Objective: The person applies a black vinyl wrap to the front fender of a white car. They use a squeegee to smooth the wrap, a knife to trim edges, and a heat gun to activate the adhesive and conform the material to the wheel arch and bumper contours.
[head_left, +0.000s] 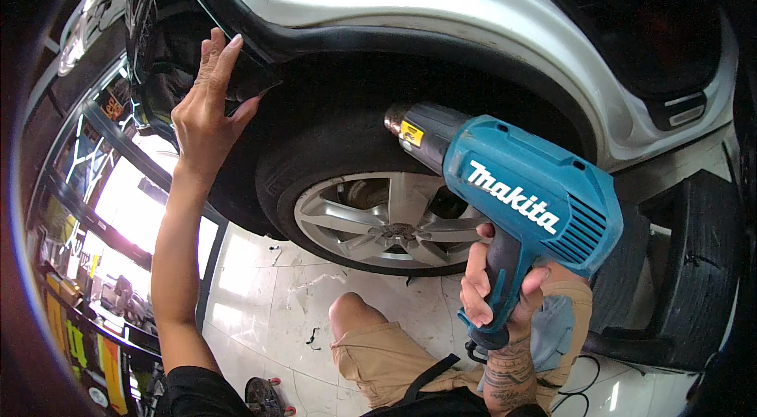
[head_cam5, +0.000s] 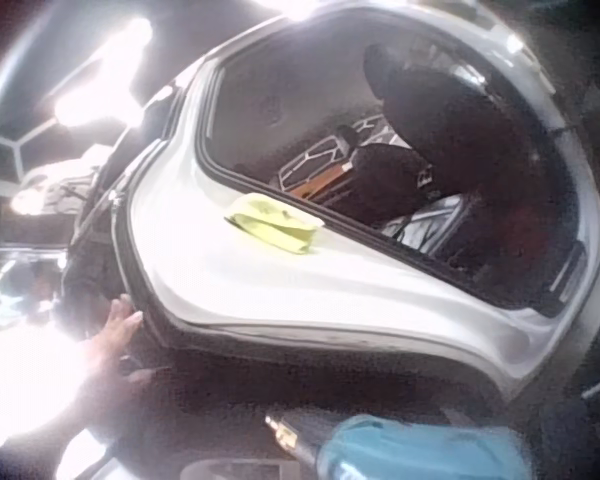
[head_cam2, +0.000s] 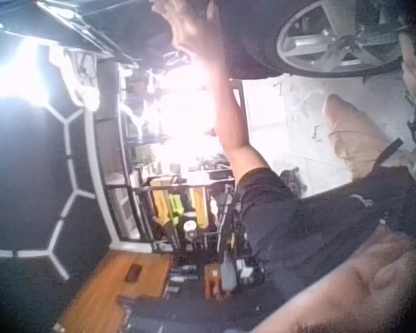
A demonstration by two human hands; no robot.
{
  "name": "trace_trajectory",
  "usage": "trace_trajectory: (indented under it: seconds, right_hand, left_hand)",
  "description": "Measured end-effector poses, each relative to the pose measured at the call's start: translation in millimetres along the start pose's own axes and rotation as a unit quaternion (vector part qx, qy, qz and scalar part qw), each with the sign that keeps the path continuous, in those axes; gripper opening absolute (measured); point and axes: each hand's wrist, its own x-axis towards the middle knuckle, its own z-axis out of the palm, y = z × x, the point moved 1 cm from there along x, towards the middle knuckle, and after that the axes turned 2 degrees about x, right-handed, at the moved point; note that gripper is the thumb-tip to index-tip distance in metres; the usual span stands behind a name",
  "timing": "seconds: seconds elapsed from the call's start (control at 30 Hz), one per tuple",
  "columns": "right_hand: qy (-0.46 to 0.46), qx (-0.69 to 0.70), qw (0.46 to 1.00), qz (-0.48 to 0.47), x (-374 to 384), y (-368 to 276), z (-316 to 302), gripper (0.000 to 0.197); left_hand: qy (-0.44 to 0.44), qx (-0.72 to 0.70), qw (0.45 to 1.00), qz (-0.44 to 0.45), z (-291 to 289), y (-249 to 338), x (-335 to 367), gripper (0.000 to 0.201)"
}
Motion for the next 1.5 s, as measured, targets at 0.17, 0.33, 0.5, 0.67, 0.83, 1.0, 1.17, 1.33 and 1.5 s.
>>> trace_trajectory:
  seconds: [0.17, 0.33, 0.5, 0.67, 0.83, 1.0, 1.17, 1.33, 1.5]
  right_hand:
    - [0.052, 0.016, 0.998, 0.033, 25, 10, 34, 0.093]
    - [-0.013, 0.077, 0.995, 0.058, 40, 20, 41, 0.097]
    - [-0.067, 0.005, 0.994, 0.087, 41, 21, 34, 0.096]
    - [-0.073, 0.074, 0.993, 0.064, 46, 34, 29, 0.092]
    - [0.003, 0.036, 0.998, 0.059, 36, 29, 38, 0.084]
    - [0.061, 0.002, 0.998, 0.034, 11, 29, 31, 0.082]
    - [0.040, 0.025, 0.999, 0.003, 6, 20, 30, 0.081]
    - [0.012, -0.036, 0.999, 0.016, -4, 5, 26, 0.075]
    - [0.015, -0.025, 0.999, 0.013, -5, 0, 33, 0.078]
  left_hand:
    - [0.005, -0.031, 0.999, 0.014, 1, -13, -13, 0.092]
    - [0.016, -0.131, 0.991, -0.010, 1, -39, -46, 0.088]
    - [0.013, -0.221, 0.961, -0.164, -20, -69, -76, 0.067]
    - [-0.002, -0.189, 0.928, -0.320, -42, -102, -89, 0.044]
    - [0.106, -0.190, 0.973, -0.077, -10, -48, -33, 0.050]
    - [0.075, -0.095, 0.992, -0.024, 1, -4, 9, 0.089]
    - [0.037, -0.095, 0.993, -0.063, -6, 6, 23, 0.100]
    - [-0.018, -0.092, 0.991, -0.091, -9, 3, 13, 0.095]
    - [0.004, -0.074, 0.997, -0.008, -4, -42, -17, 0.101]
